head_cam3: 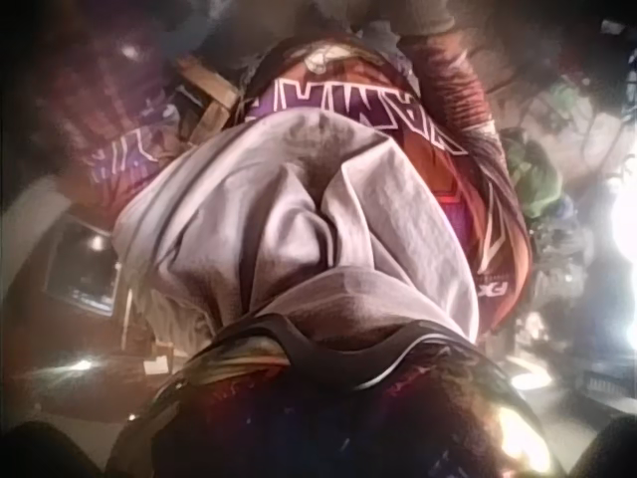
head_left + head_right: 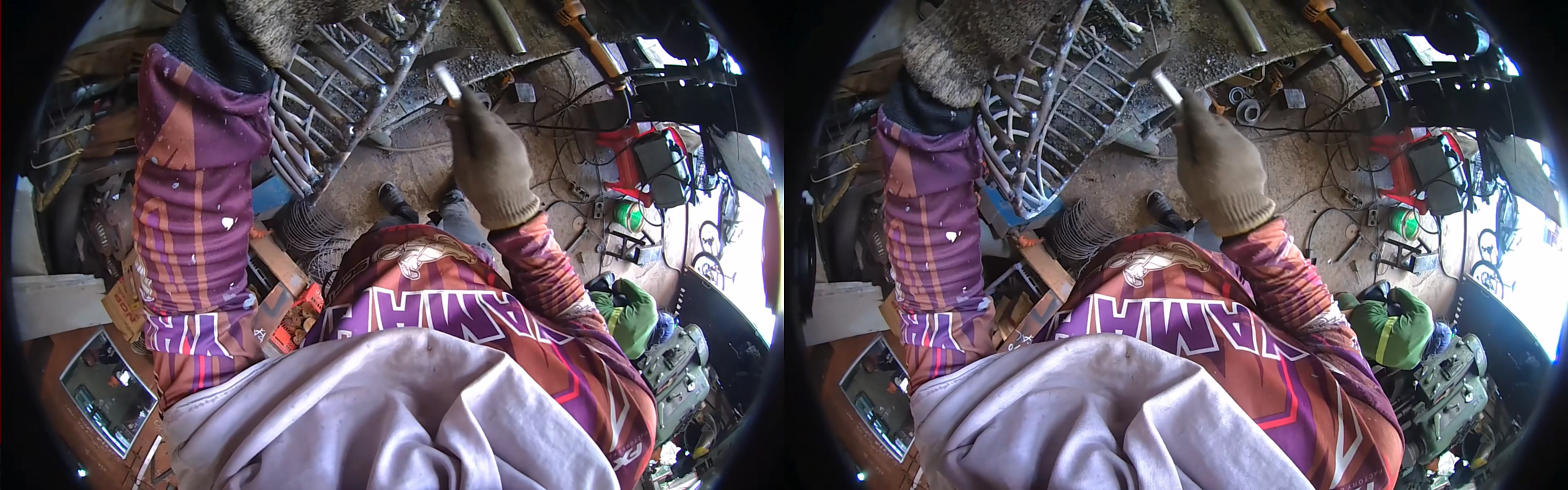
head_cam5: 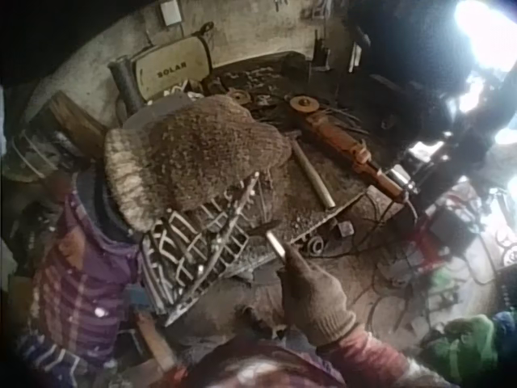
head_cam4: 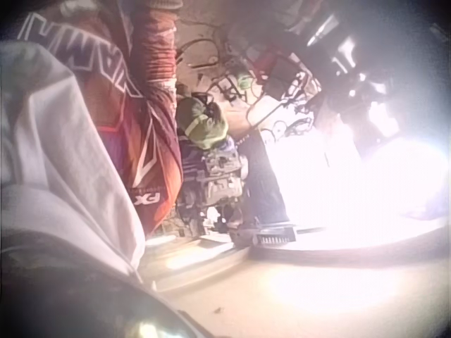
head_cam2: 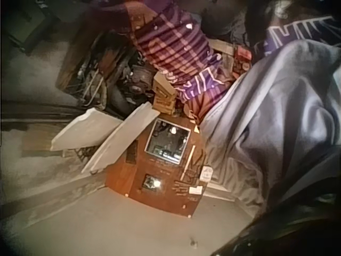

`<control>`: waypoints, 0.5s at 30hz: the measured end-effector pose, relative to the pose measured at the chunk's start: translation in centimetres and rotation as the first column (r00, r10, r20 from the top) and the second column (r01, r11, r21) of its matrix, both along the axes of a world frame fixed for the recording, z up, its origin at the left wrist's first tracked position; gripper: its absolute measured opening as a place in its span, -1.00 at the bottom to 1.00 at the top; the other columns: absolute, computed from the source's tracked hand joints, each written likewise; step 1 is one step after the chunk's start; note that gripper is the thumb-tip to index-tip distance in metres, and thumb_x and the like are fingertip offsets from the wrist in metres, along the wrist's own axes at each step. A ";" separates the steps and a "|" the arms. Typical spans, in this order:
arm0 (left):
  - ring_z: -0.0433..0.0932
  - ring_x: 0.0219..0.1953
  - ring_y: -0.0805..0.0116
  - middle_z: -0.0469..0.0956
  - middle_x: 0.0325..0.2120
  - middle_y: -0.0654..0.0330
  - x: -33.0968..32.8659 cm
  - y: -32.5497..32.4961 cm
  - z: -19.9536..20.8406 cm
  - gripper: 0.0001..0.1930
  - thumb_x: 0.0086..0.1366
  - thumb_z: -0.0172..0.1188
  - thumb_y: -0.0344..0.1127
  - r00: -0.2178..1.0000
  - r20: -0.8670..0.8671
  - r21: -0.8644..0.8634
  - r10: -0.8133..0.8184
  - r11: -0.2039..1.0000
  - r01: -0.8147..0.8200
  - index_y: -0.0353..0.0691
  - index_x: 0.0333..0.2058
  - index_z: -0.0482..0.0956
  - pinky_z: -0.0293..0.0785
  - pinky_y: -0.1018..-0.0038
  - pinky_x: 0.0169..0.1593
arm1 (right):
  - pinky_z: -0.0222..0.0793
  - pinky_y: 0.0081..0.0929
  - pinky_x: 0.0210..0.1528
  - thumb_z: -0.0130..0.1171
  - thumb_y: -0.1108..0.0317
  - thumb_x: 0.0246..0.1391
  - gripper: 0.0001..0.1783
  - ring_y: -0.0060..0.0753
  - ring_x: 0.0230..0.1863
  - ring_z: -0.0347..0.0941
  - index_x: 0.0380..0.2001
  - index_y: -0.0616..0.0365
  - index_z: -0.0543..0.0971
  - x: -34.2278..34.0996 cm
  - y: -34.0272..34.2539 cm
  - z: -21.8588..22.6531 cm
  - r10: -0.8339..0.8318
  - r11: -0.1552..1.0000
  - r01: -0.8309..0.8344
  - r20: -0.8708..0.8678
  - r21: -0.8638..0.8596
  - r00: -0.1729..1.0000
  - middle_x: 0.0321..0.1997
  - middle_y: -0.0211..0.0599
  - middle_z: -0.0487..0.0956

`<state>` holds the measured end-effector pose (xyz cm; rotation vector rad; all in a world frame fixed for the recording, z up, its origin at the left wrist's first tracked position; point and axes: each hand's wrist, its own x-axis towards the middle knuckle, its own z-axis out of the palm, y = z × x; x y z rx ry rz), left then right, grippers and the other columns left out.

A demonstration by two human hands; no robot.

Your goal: The person holds a welding shield in one hand and a welding torch in the other to weld a metal workpiece on a table.

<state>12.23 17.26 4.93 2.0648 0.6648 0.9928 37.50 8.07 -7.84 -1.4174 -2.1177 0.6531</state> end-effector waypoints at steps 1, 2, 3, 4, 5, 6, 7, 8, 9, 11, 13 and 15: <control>0.70 -0.16 0.10 0.66 -0.17 -0.02 0.1 0.2 0.0 -0.55 0.26 0.32 0.04 1.000 0.003 0.002 -0.006 1.000 0.006 -0.12 0.00 0.64 0.68 0.33 -0.10 | 0.54 -0.04 -0.22 0.06 0.18 0.30 -0.57 0.14 -0.21 0.61 0.20 0.01 0.44 -0.1 0.1 -0.3 0.028 0.998 -0.024 0.080 -0.052 0.996 -0.24 0.01 0.65; 0.70 -0.16 0.10 0.66 -0.17 -0.02 0.2 0.4 0.0 -0.55 0.26 0.32 0.04 1.000 0.006 0.004 -0.011 1.000 0.011 -0.12 0.00 0.64 0.68 0.33 -0.09 | 0.53 -0.04 -0.21 0.06 0.20 0.30 -0.56 0.14 -0.19 0.61 0.20 0.03 0.43 0.1 0.2 -0.5 0.025 0.999 -0.022 0.070 -0.033 0.997 -0.21 0.04 0.65; 0.70 -0.16 0.10 0.66 -0.17 -0.02 0.3 0.6 0.0 -0.55 0.26 0.32 0.04 1.000 0.008 0.007 -0.016 1.000 0.016 -0.12 0.00 0.65 0.68 0.32 -0.09 | 0.53 -0.04 -0.21 0.06 0.20 0.30 -0.56 0.14 -0.19 0.61 0.20 0.03 0.43 0.3 0.3 -0.3 0.021 0.999 -0.019 0.071 -0.030 0.997 -0.21 0.04 0.65; 0.70 -0.16 0.10 0.66 -0.17 -0.02 0.4 0.5 -0.1 -0.55 0.26 0.32 0.04 1.000 0.010 0.002 -0.017 1.000 0.017 -0.11 0.00 0.65 0.68 0.32 -0.09 | 0.53 -0.04 -0.20 0.06 0.20 0.30 -0.57 0.15 -0.19 0.61 0.19 0.03 0.43 0.4 0.1 0.3 -0.008 1.000 0.008 0.001 -0.003 1.000 -0.20 0.05 0.64; 0.70 -0.16 0.10 0.66 -0.17 -0.02 0.4 0.5 -0.2 -0.55 0.26 0.32 0.04 1.000 0.012 -0.002 -0.019 1.000 0.019 -0.11 0.00 0.65 0.68 0.32 -0.09 | 0.53 -0.04 -0.19 0.06 0.20 0.29 -0.57 0.16 -0.19 0.61 0.19 0.03 0.44 0.5 0.0 0.6 -0.036 0.999 0.038 -0.069 0.023 0.997 -0.20 0.06 0.64; 0.70 -0.16 0.10 0.66 -0.17 -0.02 0.5 0.4 -0.3 -0.55 0.26 0.32 0.04 1.000 0.015 -0.006 -0.021 1.000 0.021 -0.11 0.00 0.65 0.68 0.32 -0.09 | 0.53 -0.05 -0.18 0.07 0.20 0.29 -0.58 0.15 -0.18 0.61 0.18 0.04 0.45 0.4 -0.4 0.2 -0.063 0.997 0.066 -0.096 0.025 0.993 -0.19 0.05 0.64; 0.70 -0.16 0.10 0.66 -0.17 -0.02 0.7 0.5 -0.2 -0.55 0.26 0.32 0.04 1.000 0.015 -0.005 -0.025 1.000 0.025 -0.11 0.00 0.65 0.68 0.32 -0.09 | 0.53 -0.05 -0.18 0.07 0.20 0.29 -0.58 0.15 -0.18 0.61 0.18 0.04 0.45 0.5 -0.3 0.1 -0.065 0.997 0.068 -0.098 0.026 0.993 -0.19 0.05 0.64; 0.70 -0.16 0.10 0.66 -0.17 -0.02 0.7 0.5 0.0 -0.55 0.26 0.32 0.04 1.000 0.014 -0.004 -0.024 1.000 0.024 -0.11 0.00 0.65 0.68 0.32 -0.09 | 0.53 -0.05 -0.18 0.07 0.21 0.29 -0.58 0.15 -0.19 0.61 0.17 0.04 0.45 0.6 0.1 -0.2 -0.022 0.999 0.022 -0.016 -0.024 1.000 -0.19 0.05 0.64; 0.70 -0.16 0.10 0.66 -0.17 -0.02 0.7 0.5 0.0 -0.55 0.26 0.32 0.05 1.000 0.014 -0.004 -0.025 1.000 0.025 -0.11 0.00 0.65 0.68 0.32 -0.09 | 0.53 -0.04 -0.19 0.07 0.22 0.29 -0.59 0.15 -0.20 0.61 0.17 0.04 0.46 0.6 0.4 -0.2 0.025 0.997 -0.020 0.065 -0.078 0.998 -0.20 0.04 0.64; 0.70 -0.16 0.10 0.66 -0.17 -0.02 0.7 0.5 0.1 -0.55 0.26 0.32 0.05 1.000 0.016 -0.005 -0.026 1.000 0.026 -0.11 0.00 0.65 0.68 0.32 -0.09 | 0.53 -0.05 -0.20 0.07 0.21 0.29 -0.58 0.14 -0.22 0.61 0.18 0.04 0.45 0.5 0.1 -0.2 -0.002 1.000 0.003 -0.038 0.014 0.999 -0.22 0.04 0.64; 0.70 -0.16 0.10 0.66 -0.17 -0.02 0.8 0.7 0.0 -0.55 0.26 0.32 0.05 0.999 0.022 -0.006 -0.031 1.000 0.031 -0.11 0.00 0.65 0.68 0.32 -0.09 | 0.53 -0.05 -0.22 0.07 0.20 0.30 -0.57 0.14 -0.24 0.61 0.18 0.04 0.45 0.5 0.1 -0.3 -0.024 0.994 0.038 -0.139 0.103 0.990 -0.25 0.04 0.63; 0.70 -0.16 0.10 0.67 -0.17 -0.02 0.8 0.8 0.1 -0.55 0.26 0.32 0.05 0.999 0.023 -0.003 -0.033 0.999 0.033 -0.11 0.00 0.65 0.68 0.32 -0.09 | 0.52 -0.05 -0.24 0.06 0.18 0.29 -0.57 0.13 -0.26 0.60 0.18 0.03 0.45 0.2 0.5 -0.6 0.031 0.998 -0.027 0.065 -0.056 0.997 -0.29 0.03 0.63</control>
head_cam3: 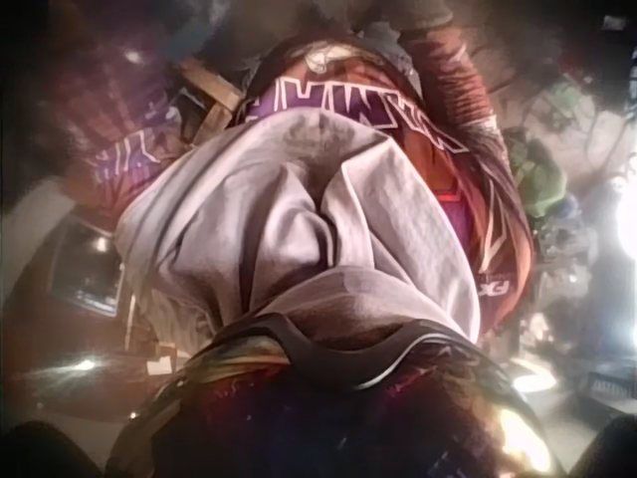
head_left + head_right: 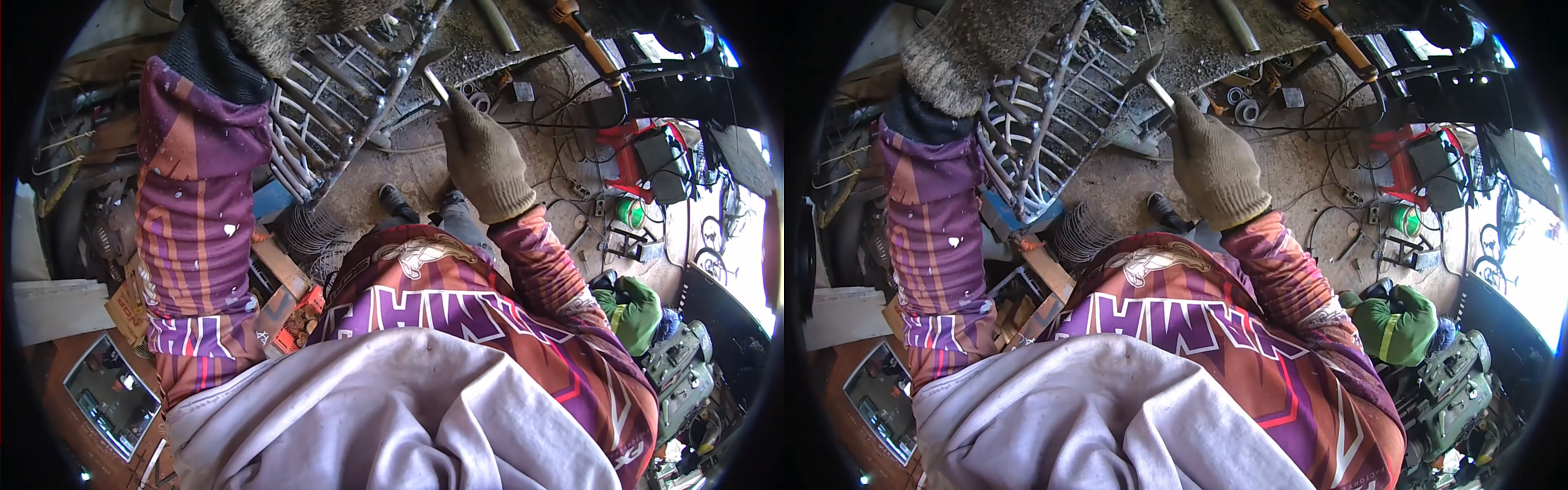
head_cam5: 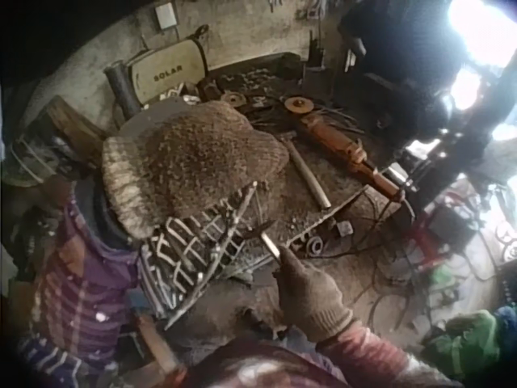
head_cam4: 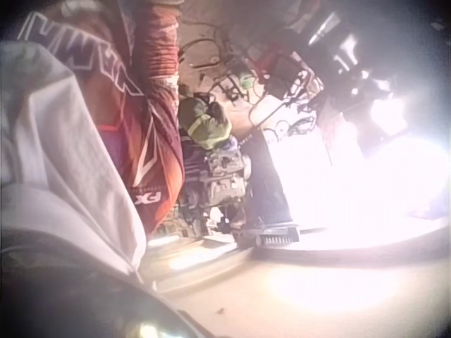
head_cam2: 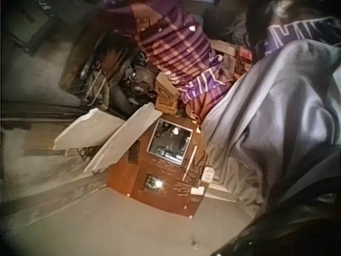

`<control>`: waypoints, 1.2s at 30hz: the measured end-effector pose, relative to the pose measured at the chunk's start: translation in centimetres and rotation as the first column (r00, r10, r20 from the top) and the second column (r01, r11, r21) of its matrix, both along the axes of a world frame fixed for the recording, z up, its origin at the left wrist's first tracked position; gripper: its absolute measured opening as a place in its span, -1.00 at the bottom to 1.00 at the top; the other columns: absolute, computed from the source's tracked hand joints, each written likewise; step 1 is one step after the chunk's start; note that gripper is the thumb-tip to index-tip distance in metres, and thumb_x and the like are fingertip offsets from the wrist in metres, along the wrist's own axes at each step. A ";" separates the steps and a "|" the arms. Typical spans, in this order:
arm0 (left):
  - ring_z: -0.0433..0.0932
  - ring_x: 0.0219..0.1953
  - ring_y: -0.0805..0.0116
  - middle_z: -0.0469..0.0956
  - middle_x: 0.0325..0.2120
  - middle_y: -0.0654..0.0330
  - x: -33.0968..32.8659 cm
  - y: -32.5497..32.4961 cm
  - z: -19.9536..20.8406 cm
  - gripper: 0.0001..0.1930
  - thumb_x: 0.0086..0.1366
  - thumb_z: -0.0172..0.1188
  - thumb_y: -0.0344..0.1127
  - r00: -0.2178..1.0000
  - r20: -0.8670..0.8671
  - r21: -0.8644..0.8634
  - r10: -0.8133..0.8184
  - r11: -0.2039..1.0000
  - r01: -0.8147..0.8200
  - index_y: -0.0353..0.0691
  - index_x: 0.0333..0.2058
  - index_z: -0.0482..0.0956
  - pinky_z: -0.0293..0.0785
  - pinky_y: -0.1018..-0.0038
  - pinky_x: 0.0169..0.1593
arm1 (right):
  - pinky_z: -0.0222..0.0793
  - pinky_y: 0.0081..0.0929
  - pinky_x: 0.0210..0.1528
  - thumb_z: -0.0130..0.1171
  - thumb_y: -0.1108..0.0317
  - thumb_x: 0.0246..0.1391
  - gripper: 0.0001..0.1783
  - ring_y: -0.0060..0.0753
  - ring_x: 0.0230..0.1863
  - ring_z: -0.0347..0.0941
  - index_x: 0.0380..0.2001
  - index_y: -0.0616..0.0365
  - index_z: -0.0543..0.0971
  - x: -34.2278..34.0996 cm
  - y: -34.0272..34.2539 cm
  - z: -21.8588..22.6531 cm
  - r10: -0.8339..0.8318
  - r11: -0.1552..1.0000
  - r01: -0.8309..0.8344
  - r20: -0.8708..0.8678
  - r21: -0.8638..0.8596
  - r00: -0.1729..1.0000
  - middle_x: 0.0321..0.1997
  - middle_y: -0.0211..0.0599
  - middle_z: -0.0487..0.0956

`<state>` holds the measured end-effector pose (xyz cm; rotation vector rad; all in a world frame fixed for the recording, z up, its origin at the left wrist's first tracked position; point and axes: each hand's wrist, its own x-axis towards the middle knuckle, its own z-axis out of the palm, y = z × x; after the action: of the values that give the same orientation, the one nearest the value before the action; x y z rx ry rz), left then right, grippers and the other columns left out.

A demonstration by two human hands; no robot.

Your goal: The person holds a welding shield in one hand and a welding torch in the other to weld a metal workpiece on a table.

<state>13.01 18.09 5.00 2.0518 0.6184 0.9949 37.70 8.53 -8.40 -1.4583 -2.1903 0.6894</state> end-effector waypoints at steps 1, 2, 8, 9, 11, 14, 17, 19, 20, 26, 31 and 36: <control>0.70 -0.16 0.10 0.67 -0.17 -0.02 0.0 0.1 0.1 -0.55 0.26 0.32 0.05 1.000 0.001 0.002 -0.001 1.000 0.001 -0.11 0.00 0.65 0.68 0.32 -0.09 | 0.52 -0.05 -0.24 0.06 0.18 0.29 -0.57 0.13 -0.26 0.60 0.18 0.03 0.45 0.1 -0.1 0.1 0.000 1.000 0.000 -0.001 0.002 1.000 -0.29 0.03 0.63; 0.70 -0.16 0.10 0.67 -0.17 -0.02 0.0 0.2 0.1 -0.55 0.26 0.32 0.05 1.000 0.002 0.004 -0.003 1.000 0.003 -0.11 0.00 0.65 0.68 0.32 -0.09 | 0.52 -0.05 -0.24 0.05 0.17 0.29 -0.57 0.12 -0.26 0.61 0.18 0.03 0.45 0.3 -0.3 0.6 -0.025 0.998 0.029 -0.063 0.064 0.998 -0.30 0.02 0.63; 0.70 -0.16 0.09 0.67 -0.18 -0.02 0.0 -0.2 0.2 -0.55 0.26 0.33 0.06 1.000 0.009 -0.006 -0.003 1.000 0.003 -0.10 0.00 0.66 0.68 0.32 -0.09 | 0.52 -0.03 -0.20 0.06 0.17 0.30 -0.55 0.12 -0.20 0.61 0.21 0.01 0.42 0.2 -0.4 0.6 -0.009 1.000 0.009 0.020 -0.023 1.000 -0.23 0.02 0.64; 0.70 -0.16 0.09 0.67 -0.18 -0.02 0.3 0.2 -0.3 -0.55 0.26 0.33 0.06 1.000 0.020 -0.009 -0.017 1.000 0.018 -0.10 -0.01 0.66 0.68 0.32 -0.09 | 0.52 -0.03 -0.19 0.05 0.17 0.30 -0.55 0.12 -0.18 0.60 0.21 0.02 0.42 0.4 -0.4 0.6 -0.044 0.997 0.048 -0.078 0.054 0.996 -0.22 0.03 0.64; 0.70 -0.16 0.09 0.67 -0.18 -0.02 0.3 0.2 -0.4 -0.55 0.26 0.33 0.06 0.999 0.024 -0.010 -0.021 1.000 0.021 -0.10 -0.01 0.66 0.68 0.32 -0.08 | 0.51 -0.04 -0.16 0.04 0.17 0.31 -0.56 0.13 -0.16 0.60 0.20 0.06 0.44 0.2 -0.3 0.8 -0.072 0.995 0.083 -0.203 0.046 0.976 -0.21 0.05 0.65; 0.70 -0.16 0.09 0.67 -0.18 -0.02 0.1 -0.2 0.4 -0.55 0.26 0.33 0.07 1.000 0.017 -0.007 -0.006 1.000 0.006 -0.10 -0.01 0.66 0.68 0.32 -0.08 | 0.51 -0.05 -0.16 0.05 0.19 0.31 -0.56 0.13 -0.17 0.60 0.20 0.07 0.43 0.3 0.3 0.0 0.009 0.999 -0.012 -0.083 -0.041 0.996 -0.21 0.05 0.64; 0.70 -0.16 0.09 0.67 -0.18 -0.02 0.5 0.6 -0.6 -0.54 0.25 0.33 0.07 0.999 0.038 -0.014 -0.031 0.999 0.031 -0.10 -0.01 0.66 0.68 0.31 -0.08 | 0.50 -0.02 -0.15 0.06 0.17 0.31 -0.56 0.15 -0.19 0.60 0.18 0.09 0.45 0.8 0.1 -0.2 -0.133 0.990 0.117 -0.230 -0.082 0.964 -0.23 0.05 0.64; 0.70 -0.16 0.09 0.67 -0.18 -0.02 0.9 0.9 -0.9 -0.54 0.25 0.33 0.07 0.998 0.045 -0.020 -0.040 0.999 0.041 -0.09 -0.01 0.66 0.68 0.31 -0.08 | 0.53 -0.10 -0.14 0.08 0.19 0.31 -0.56 0.13 -0.17 0.62 0.18 0.14 0.48 0.8 0.3 -0.3 -0.119 0.989 0.102 -0.177 -0.105 0.977 -0.23 0.05 0.65; 0.70 -0.16 0.09 0.67 -0.18 -0.02 0.6 0.6 -0.4 -0.54 0.25 0.33 0.07 0.999 0.036 -0.019 -0.027 0.999 0.027 -0.09 -0.01 0.66 0.68 0.31 -0.08 | 0.53 -0.10 -0.14 0.08 0.19 0.31 -0.56 0.13 -0.17 0.62 0.18 0.14 0.48 0.8 0.6 0.1 -0.105 0.991 0.086 -0.188 -0.104 0.977 -0.23 0.05 0.65; 0.70 -0.16 0.09 0.67 -0.19 -0.02 1.2 1.1 -0.7 -0.54 0.25 0.33 0.08 0.999 0.041 -0.036 -0.033 0.999 0.034 -0.09 -0.01 0.67 0.68 0.31 -0.08 | 0.54 -0.15 -0.11 0.08 0.16 0.31 -0.55 0.11 -0.14 0.63 0.17 0.14 0.50 1.3 1.0 -0.8 -0.197 0.979 0.156 -0.383 -0.135 0.902 -0.19 0.07 0.66; 0.70 -0.15 0.08 0.68 -0.19 -0.02 2.1 2.6 -1.8 -0.54 0.25 0.33 0.08 0.997 0.049 -0.057 -0.058 0.996 0.061 -0.09 -0.01 0.67 0.68 0.31 -0.08 | 0.53 -0.10 -0.20 0.09 0.24 0.30 -0.56 0.12 -0.22 0.63 0.19 0.12 0.46 2.2 1.3 1.0 -0.081 0.990 0.046 -0.271 -0.136 0.959 -0.24 0.03 0.64; 0.70 -0.15 0.08 0.68 -0.19 -0.02 2.5 3.0 -1.7 -0.54 0.25 0.33 0.09 0.997 0.047 -0.073 -0.057 0.995 0.061 -0.08 -0.02 0.67 0.68 0.31 -0.07 | 0.54 -0.11 -0.21 0.10 0.25 0.29 -0.57 0.02 -0.23 0.64 0.19 0.08 0.47 1.3 0.7 -1.0 -0.104 0.993 0.116 -0.407 0.004 0.908 -0.24 0.00 0.65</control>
<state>15.49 21.13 3.30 1.9659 0.5602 0.9670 39.04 9.26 -9.36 -1.2759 -1.7790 0.8336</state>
